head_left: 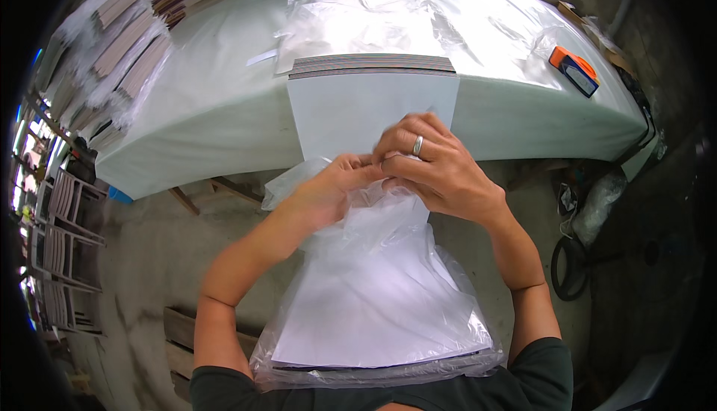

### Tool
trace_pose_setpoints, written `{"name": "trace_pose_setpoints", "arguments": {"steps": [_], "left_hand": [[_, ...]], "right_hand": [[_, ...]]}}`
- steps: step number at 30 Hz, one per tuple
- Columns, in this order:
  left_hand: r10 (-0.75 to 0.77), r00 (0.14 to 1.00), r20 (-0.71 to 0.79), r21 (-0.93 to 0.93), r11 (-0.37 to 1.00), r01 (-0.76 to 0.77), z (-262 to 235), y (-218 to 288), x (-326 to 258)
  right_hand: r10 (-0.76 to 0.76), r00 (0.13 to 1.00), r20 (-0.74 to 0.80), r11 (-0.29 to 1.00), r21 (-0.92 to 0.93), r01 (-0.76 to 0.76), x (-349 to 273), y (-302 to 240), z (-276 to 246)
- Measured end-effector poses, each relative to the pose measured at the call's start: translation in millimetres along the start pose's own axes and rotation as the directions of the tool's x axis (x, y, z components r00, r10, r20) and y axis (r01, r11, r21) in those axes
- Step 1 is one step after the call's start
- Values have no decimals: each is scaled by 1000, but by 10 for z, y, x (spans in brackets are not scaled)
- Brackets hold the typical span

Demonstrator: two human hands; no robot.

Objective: The person places stacks of white and black paper into plastic bags by hand and aligns the bags around the stacks.

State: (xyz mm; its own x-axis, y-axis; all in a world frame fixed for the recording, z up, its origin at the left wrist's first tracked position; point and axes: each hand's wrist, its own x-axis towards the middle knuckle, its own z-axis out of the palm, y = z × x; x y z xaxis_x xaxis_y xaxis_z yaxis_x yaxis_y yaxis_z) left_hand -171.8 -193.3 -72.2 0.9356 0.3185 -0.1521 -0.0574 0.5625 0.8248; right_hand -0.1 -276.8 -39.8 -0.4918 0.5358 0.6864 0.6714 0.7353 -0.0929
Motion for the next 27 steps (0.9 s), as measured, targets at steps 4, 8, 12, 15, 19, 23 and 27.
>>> {"name": "trace_pose_setpoints", "arguments": {"steps": [4,8,12,15,19,23,27], "left_hand": [[63,994,90,176,981,-79,-477,-738,-63],[-201,958,-205,810,514,282,-681,-566,26],[505,857,-106,925,366,-101,-304,302,-172],[634,768,86,911,263,-318,142,155,-69],[-245,938,-244,965,35,260,356,175,-20],[330,890,-316,534,837,-120,69,56,-454],[529,836,-149,74,849,-524,-509,-114,-564]], "right_hand": [[507,848,-152,592,777,-214,-16,-99,-190],[647,744,-168,515,815,-264,-135,21,-263],[688,712,-141,648,559,-517,-243,66,-115],[719,686,-109,592,613,-524,-4,-64,85],[763,647,-12,464,707,-534,125,-52,-98],[492,704,512,406,581,-705,-524,224,-3],[404,640,654,468,453,-759,-534,240,-46]]}}
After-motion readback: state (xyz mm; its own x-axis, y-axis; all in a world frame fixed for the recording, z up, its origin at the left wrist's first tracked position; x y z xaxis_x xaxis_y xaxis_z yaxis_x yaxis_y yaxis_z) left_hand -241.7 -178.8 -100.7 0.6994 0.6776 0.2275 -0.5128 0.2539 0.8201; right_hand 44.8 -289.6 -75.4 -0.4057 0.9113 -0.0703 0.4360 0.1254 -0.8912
